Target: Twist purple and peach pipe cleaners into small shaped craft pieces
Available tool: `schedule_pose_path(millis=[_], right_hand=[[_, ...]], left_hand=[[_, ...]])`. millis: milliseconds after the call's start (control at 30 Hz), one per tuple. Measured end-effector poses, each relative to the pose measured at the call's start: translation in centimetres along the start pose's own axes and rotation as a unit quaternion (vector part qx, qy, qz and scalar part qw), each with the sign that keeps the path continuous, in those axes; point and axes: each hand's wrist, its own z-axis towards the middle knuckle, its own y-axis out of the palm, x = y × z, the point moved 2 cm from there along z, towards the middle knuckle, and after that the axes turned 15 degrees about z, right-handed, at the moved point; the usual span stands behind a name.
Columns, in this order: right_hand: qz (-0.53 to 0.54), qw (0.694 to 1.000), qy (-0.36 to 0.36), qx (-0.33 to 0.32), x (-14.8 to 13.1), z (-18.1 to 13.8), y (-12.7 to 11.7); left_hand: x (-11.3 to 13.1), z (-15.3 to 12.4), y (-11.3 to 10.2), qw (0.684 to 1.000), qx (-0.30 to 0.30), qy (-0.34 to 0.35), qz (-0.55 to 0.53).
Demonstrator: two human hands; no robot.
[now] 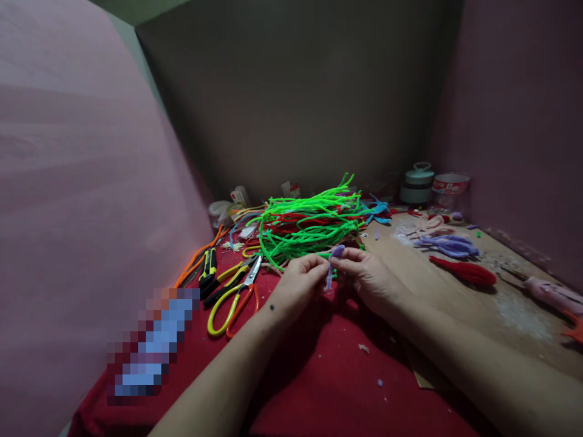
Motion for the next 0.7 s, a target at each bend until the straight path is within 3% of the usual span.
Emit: schedule_pose_path(millis=[133, 267, 500, 567, 700], right_hand=[[-0.061, 0.996, -0.061, 0.027, -0.2, -0.5, 0.3], [-0.079, 0.994, -0.066, 0.042, -0.2, -0.9, 0.6], [-0.083, 0.993, -0.055, 0.06, -0.3, -1.3, 1.2], [-0.08, 0.993, -0.051, 0.069, -0.4, -1.4, 1.3], [-0.08, 0.993, -0.054, 0.075, -0.6, -1.4, 1.4]], left_hand=[[0.6, 0.0, 0.2, 0.996, 0.04, 0.027, 0.076], [0.2, 0.1, 0.1, 0.985, 0.076, 0.029, 0.153], [-0.6, 0.0, 0.3, 0.925, 0.153, 0.115, 0.329], [-0.6, 0.0, 0.4, 0.928, 0.146, 0.113, 0.325], [-0.3, 0.0, 0.2, 0.966, 0.09, 0.063, 0.235]])
